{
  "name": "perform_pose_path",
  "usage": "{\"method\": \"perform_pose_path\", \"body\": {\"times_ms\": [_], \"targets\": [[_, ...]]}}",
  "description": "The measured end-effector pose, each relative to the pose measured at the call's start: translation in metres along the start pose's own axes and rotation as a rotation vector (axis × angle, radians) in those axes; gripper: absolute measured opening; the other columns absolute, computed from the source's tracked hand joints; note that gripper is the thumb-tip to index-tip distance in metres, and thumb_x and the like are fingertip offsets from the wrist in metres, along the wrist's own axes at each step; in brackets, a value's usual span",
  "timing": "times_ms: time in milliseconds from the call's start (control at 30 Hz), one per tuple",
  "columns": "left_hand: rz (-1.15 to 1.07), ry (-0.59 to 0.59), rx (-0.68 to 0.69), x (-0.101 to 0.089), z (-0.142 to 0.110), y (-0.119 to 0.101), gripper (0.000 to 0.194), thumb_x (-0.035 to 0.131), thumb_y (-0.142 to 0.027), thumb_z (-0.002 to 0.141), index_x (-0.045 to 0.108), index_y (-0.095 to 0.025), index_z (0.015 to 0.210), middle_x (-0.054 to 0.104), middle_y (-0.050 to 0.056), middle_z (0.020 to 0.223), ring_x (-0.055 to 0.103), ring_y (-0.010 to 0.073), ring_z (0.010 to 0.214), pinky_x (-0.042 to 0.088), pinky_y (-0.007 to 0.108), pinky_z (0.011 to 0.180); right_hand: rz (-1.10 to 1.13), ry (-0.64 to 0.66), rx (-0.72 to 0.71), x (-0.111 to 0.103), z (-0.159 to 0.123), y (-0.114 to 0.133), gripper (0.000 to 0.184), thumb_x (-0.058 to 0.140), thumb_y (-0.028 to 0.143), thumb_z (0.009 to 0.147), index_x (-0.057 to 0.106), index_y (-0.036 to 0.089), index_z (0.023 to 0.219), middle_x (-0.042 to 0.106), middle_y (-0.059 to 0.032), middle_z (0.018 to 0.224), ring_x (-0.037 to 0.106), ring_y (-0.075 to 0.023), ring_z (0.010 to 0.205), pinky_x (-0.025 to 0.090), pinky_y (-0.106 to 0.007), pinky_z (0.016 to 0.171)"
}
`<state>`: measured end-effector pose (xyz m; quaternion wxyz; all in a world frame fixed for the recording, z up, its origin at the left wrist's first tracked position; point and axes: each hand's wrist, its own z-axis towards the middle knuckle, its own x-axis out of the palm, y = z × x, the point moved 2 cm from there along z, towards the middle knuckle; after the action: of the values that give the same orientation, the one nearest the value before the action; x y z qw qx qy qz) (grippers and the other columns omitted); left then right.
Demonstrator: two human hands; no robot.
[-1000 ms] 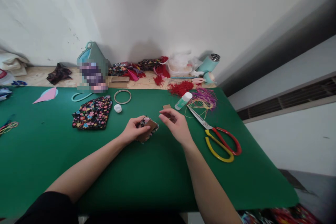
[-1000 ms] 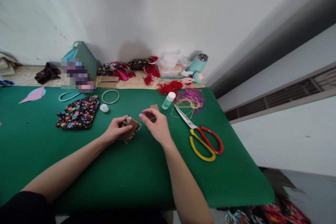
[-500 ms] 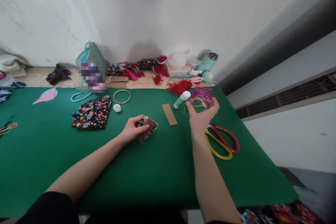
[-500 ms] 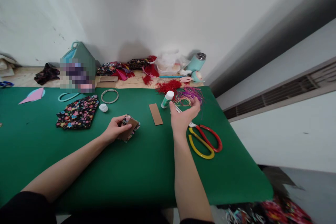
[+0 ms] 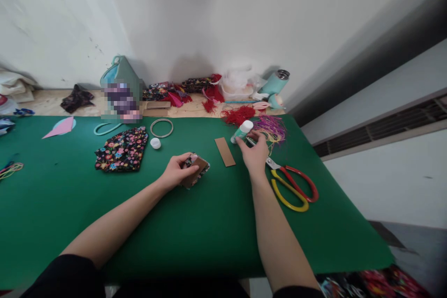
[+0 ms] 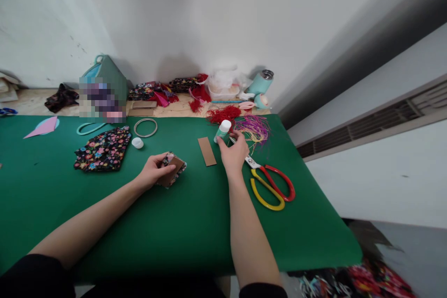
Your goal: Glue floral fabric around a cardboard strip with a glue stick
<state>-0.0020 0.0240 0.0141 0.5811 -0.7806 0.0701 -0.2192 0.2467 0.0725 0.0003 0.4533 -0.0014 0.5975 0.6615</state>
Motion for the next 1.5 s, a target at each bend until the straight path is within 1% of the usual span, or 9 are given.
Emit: {"method": "perform_pose_path", "body": {"times_ms": [167,333,500,633,700,800,933,1133,1500], "targets": [[0.018,-0.008,-0.006,0.000,0.000,0.000,0.038,0.074,-0.040,0.064,0.060,-0.012,0.085,0.058,0.001,0.065,0.054,0.0102,0.049,0.049,0.023,0.044,-0.012,0.051,-0.095,0.005,0.000,0.004,0.047,0.067,0.048,0.062,0.060,0.016,0.095,0.067,-0.0117,0.094,0.060,-0.0256,0.088,0.043,-0.042,0.082],[0.043,-0.005,0.016,-0.001,0.000,0.001,0.036,0.073,-0.041,0.066,0.060,-0.012,0.084,0.057,0.000,0.067,0.055,0.0105,0.051,0.049,0.023,0.046,-0.012,0.114,-0.117,0.010,-0.001,0.007,0.037,0.059,0.042,0.071,0.059,0.015,0.094,0.066,-0.0113,0.089,0.058,-0.0256,0.085,0.042,-0.043,0.081],[0.056,0.003,0.050,-0.002,0.001,0.002,0.033,0.071,-0.040,0.068,0.063,-0.012,0.084,0.055,0.001,0.073,0.055,0.0100,0.054,0.049,0.022,0.047,0.188,0.154,-0.146,0.003,-0.009,0.018,0.042,0.050,0.045,0.082,0.055,0.013,0.108,0.061,-0.0091,0.092,0.058,-0.0198,0.077,0.046,-0.038,0.074],[0.080,-0.008,0.080,-0.003,0.002,0.001,0.032,0.071,-0.039,0.069,0.066,-0.012,0.085,0.054,0.002,0.077,0.055,0.0099,0.059,0.049,0.021,0.050,0.365,0.176,-0.173,-0.013,-0.017,0.037,0.039,0.063,0.045,0.074,0.062,0.018,0.103,0.060,-0.0060,0.096,0.059,-0.0153,0.069,0.050,-0.033,0.066],[0.084,-0.010,0.072,-0.003,0.002,0.001,0.033,0.071,-0.040,0.069,0.066,-0.011,0.086,0.054,0.003,0.078,0.055,0.0108,0.061,0.050,0.021,0.051,0.440,0.174,-0.143,-0.021,-0.020,0.045,0.037,0.070,0.043,0.069,0.063,0.020,0.098,0.062,-0.0033,0.088,0.060,-0.0161,0.070,0.050,-0.032,0.066],[0.079,-0.006,0.050,-0.003,0.002,0.001,0.034,0.071,-0.040,0.069,0.066,-0.012,0.087,0.056,0.003,0.076,0.054,0.0108,0.060,0.049,0.021,0.050,0.609,0.181,-0.117,-0.027,-0.025,0.053,0.052,0.076,0.038,0.063,0.057,0.024,0.108,0.064,-0.0014,0.087,0.062,-0.0177,0.077,0.052,-0.034,0.071],[0.080,-0.010,0.047,-0.003,0.001,0.001,0.034,0.071,-0.041,0.068,0.065,-0.012,0.086,0.056,0.003,0.078,0.054,0.0106,0.059,0.049,0.021,0.049,0.723,0.250,-0.099,-0.026,-0.033,0.060,0.047,0.070,0.043,0.069,0.058,0.024,0.111,0.065,-0.0057,0.098,0.063,-0.0210,0.088,0.052,-0.038,0.078],[0.048,0.006,0.023,-0.001,0.001,0.001,0.034,0.071,-0.040,0.069,0.064,-0.012,0.088,0.057,0.002,0.077,0.055,0.0102,0.055,0.048,0.022,0.047,0.766,0.491,-0.077,-0.022,-0.048,0.072,0.051,0.068,0.040,0.074,0.055,0.026,0.122,0.067,-0.0067,0.106,0.062,-0.0227,0.097,0.056,-0.037,0.075],[0.019,-0.015,0.021,0.000,0.001,-0.002,0.030,0.072,-0.037,0.066,0.064,-0.013,0.082,0.053,0.000,0.073,0.053,0.0106,0.059,0.046,0.021,0.051,0.724,0.618,-0.130,-0.023,-0.052,0.075,0.053,0.066,0.035,0.077,0.052,0.025,0.126,0.068,-0.0050,0.109,0.063,-0.0215,0.102,0.054,-0.038,0.084]]}}
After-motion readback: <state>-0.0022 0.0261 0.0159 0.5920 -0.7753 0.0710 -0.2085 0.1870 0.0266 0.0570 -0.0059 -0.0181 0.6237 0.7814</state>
